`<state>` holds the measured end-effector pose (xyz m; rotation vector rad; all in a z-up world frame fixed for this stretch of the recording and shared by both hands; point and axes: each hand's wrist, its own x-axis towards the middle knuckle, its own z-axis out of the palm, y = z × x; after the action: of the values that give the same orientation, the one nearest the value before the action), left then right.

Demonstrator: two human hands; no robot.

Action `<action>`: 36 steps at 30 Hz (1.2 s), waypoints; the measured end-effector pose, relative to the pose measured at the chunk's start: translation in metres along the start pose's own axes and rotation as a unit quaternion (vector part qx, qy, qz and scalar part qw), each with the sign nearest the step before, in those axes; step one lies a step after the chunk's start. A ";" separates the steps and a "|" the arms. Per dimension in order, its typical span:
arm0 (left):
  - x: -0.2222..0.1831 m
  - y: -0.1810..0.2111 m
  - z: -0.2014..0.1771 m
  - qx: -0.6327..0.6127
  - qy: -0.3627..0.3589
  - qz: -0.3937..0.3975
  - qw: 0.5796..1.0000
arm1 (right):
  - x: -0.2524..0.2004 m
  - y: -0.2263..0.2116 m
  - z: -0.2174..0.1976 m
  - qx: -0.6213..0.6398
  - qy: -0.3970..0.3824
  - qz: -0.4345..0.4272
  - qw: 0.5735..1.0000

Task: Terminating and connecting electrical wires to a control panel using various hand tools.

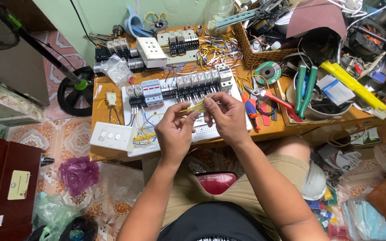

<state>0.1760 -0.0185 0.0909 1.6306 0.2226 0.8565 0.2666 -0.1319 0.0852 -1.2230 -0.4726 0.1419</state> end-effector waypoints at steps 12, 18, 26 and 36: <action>-0.011 0.018 -0.031 0.272 -0.102 0.094 0.952 | -0.002 -0.015 0.005 0.002 0.010 -0.021 1.000; -0.003 0.064 -0.060 0.314 -0.006 0.168 0.934 | -0.008 -0.021 0.003 -0.021 -0.017 -0.050 0.998; -0.005 0.036 -0.037 0.073 -0.128 0.018 0.989 | -0.015 -0.055 0.010 -0.026 -0.079 -0.057 0.995; -0.025 0.022 -0.040 -0.113 -0.150 -0.132 0.973 | -0.023 -0.072 0.002 -0.016 -0.172 -0.018 0.985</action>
<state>0.1262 -0.0082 0.1010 1.4549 0.1206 0.4086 0.2347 -0.1634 0.1462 -1.2253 -0.7991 0.3195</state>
